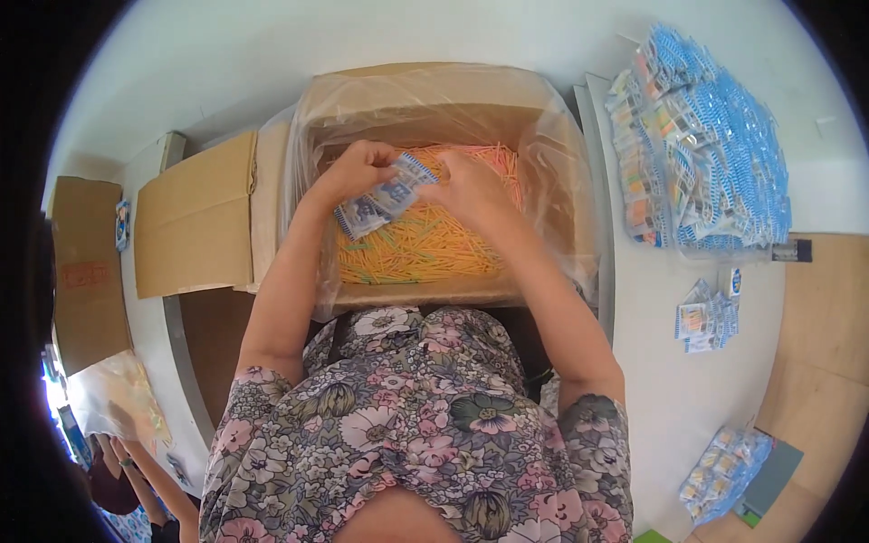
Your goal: Packaging toothpicks from a bulk box into small plastic packets.
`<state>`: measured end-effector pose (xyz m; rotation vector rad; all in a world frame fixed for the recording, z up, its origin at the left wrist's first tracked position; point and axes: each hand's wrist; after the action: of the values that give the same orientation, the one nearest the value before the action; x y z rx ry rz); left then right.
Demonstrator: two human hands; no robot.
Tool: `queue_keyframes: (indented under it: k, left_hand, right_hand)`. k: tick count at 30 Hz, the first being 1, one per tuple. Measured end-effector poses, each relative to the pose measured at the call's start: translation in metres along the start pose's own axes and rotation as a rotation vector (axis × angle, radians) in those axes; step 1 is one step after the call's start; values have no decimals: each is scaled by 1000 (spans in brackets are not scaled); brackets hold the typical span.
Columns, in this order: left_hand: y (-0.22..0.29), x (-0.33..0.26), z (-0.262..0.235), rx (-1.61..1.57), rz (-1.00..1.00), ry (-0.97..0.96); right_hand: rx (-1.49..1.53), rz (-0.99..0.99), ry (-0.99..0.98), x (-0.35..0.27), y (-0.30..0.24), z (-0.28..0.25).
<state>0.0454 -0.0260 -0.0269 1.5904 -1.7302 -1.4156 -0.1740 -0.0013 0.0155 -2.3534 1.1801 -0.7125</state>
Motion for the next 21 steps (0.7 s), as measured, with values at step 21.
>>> queue_keyframes:
  k: [21]
  left_hand:
    - [20,11,0,-187,104,541]
  right_hand:
    - [-746,-188,-444,10,105,42]
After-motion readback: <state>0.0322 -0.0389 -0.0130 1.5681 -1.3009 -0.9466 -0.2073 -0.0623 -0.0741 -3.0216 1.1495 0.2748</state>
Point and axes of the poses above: each hand's wrist, its own x-axis towards the middle knuckle, its own z-axis out of the palm, y = z × x, and after that the axes turned 10 degrees about -z, right-handed
